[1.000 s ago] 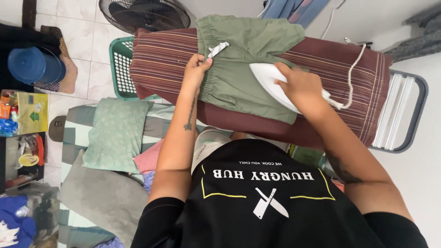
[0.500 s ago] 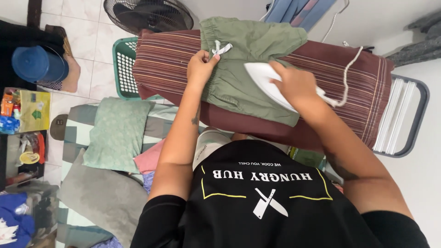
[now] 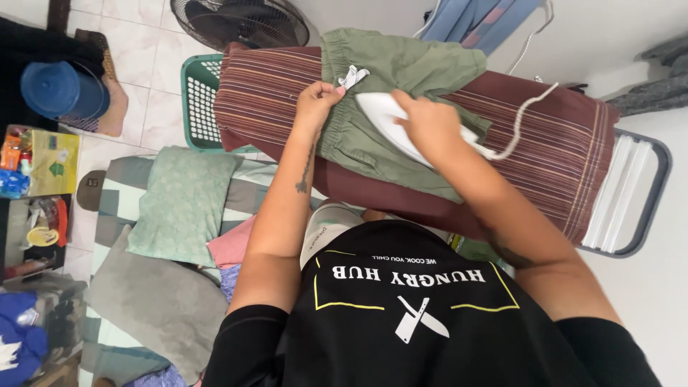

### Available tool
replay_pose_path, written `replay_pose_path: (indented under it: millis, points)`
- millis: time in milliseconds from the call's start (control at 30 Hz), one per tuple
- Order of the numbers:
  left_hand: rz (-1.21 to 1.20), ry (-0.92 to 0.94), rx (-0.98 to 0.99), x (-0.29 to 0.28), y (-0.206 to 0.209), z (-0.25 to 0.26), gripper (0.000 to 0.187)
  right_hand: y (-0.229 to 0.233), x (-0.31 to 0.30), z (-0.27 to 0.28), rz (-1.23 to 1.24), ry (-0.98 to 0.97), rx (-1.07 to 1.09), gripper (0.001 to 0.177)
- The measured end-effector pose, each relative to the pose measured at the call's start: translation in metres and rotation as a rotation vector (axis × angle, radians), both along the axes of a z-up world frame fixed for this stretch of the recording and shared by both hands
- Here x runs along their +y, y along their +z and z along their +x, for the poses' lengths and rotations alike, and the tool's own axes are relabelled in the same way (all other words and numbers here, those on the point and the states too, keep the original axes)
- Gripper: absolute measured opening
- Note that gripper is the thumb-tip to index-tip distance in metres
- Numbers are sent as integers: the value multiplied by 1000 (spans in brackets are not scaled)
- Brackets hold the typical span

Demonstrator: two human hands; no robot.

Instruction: Ironing a pair of green shorts on an ironing board.

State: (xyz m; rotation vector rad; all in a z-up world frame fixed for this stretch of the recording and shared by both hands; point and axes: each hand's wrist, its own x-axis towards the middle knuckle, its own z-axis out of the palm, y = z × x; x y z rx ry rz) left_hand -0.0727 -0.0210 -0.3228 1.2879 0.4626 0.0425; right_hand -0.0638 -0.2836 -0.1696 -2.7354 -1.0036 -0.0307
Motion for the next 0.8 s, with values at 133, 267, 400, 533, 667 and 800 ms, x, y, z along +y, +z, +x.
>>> replay_pose_path:
  millis: [133, 267, 400, 533, 667, 800]
  points:
    - [9, -16, 14, 5, 4, -4, 14, 12, -35, -4, -27, -88, 45, 42]
    - [-41, -74, 9, 9, 3, -6, 14, 15, -38, -4, -87, -130, 110, 40]
    - [-36, -121, 66, 14, 15, -10, 16, 0, -3, 0, 10, -56, 5, 43]
    - [-15, -151, 92, 13, 22, -10, 18, 1, 10, 5, -13, 38, 24, 44]
    - [-4, -121, 32, 16, 0, -10, 15, 19, -14, 2, 23, 184, 67, 48]
    - [13, -135, 49, 15, 8, -12, 12, 24, -17, -3, 46, 202, 80, 48]
